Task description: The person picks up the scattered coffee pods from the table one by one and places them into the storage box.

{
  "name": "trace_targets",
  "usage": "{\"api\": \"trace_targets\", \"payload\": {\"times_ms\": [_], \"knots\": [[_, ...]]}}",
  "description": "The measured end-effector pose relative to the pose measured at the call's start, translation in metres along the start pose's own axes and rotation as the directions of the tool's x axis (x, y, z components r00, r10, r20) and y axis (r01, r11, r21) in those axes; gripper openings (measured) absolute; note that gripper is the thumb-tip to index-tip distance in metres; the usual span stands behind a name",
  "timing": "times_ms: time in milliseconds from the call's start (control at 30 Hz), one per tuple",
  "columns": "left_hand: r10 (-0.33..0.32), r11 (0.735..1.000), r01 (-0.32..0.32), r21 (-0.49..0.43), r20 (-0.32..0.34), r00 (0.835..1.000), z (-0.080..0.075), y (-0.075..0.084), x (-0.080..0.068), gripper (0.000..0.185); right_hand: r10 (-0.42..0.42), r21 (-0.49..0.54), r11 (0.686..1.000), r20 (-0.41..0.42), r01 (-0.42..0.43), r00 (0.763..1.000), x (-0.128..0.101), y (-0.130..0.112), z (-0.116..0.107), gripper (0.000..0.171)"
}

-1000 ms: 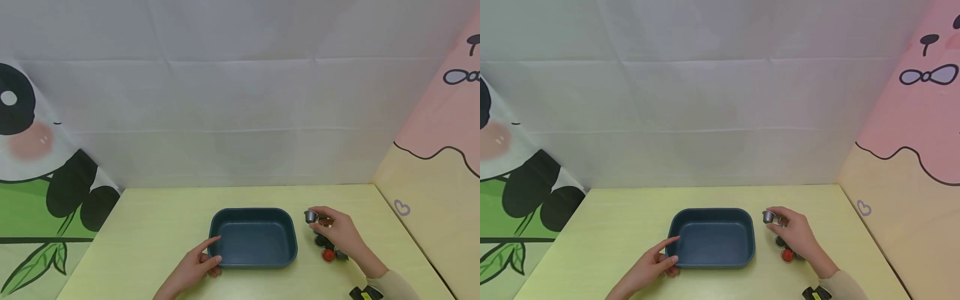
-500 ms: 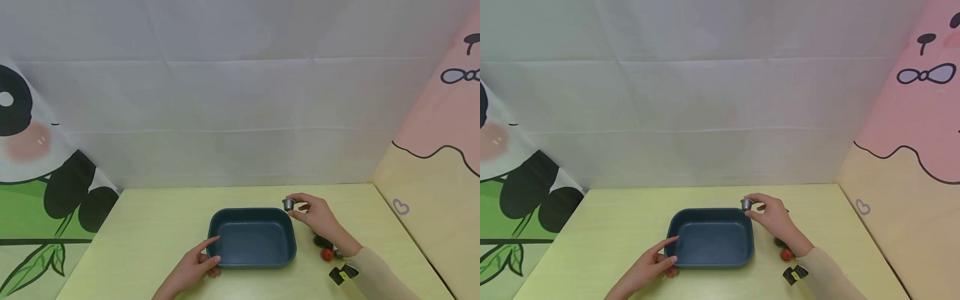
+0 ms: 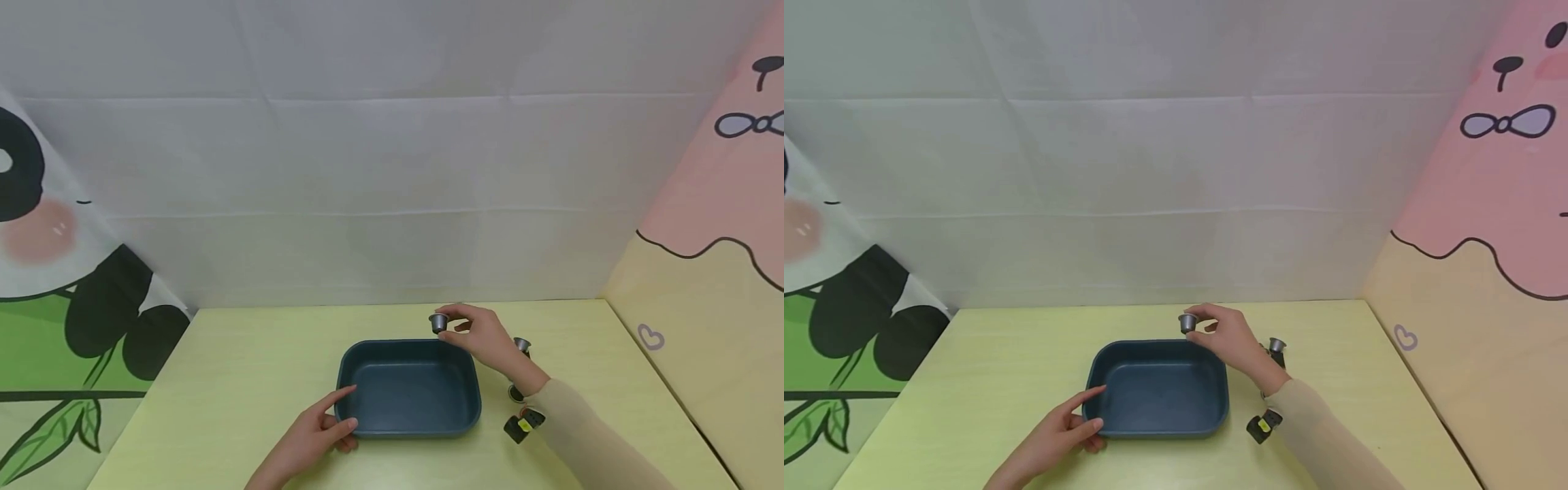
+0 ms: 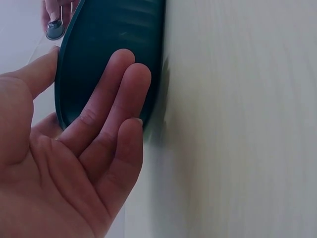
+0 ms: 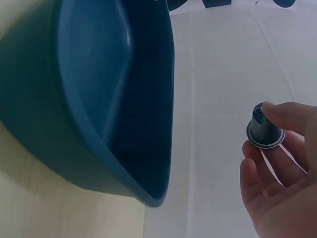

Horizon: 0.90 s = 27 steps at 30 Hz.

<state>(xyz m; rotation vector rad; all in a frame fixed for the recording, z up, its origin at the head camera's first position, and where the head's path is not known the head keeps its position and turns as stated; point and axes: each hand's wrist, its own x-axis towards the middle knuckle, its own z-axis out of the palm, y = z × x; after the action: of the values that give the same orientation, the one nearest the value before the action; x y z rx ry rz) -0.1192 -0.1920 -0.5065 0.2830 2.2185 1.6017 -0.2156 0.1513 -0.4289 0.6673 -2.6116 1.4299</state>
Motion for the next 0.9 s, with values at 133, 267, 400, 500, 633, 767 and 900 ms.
{"api": "trace_targets", "payload": {"times_ms": [133,267,400,500,633,767,900], "knots": [[0.012,1.000,-0.012,0.012,0.003,1.000,0.000,0.000,0.000,0.065,0.021,0.034,0.999,0.011,-0.021,1.000,0.009,-0.001,0.008,0.038],[0.025,1.000,-0.025,0.010,0.010,1.000,0.000,-0.001,0.001,0.065,0.051,0.059,0.997,0.023,-0.052,0.998,0.016,0.000,0.016,0.039],[0.026,1.000,-0.026,-0.002,0.017,1.000,0.000,-0.002,0.001,0.065,0.051,0.089,0.995,0.036,-0.054,0.998,0.021,0.002,0.024,0.040],[0.019,1.000,-0.019,0.000,0.014,1.000,-0.001,-0.002,0.000,0.066,0.038,0.125,0.991,0.050,-0.044,0.998,0.026,0.004,0.030,0.039],[0.016,1.000,-0.016,-0.001,0.013,1.000,-0.001,-0.002,0.000,0.065,0.002,0.179,0.984,0.068,-0.014,0.998,0.033,0.005,0.038,0.039],[0.025,1.000,-0.025,0.003,0.020,0.999,-0.002,-0.002,0.002,0.064,-0.055,0.221,0.974,0.058,0.041,0.997,0.041,0.006,0.048,0.037],[0.029,1.000,-0.029,-0.004,0.029,0.999,-0.001,-0.003,0.002,0.064,-0.090,0.252,0.965,0.029,0.080,0.996,0.048,0.009,0.058,0.036]]}}
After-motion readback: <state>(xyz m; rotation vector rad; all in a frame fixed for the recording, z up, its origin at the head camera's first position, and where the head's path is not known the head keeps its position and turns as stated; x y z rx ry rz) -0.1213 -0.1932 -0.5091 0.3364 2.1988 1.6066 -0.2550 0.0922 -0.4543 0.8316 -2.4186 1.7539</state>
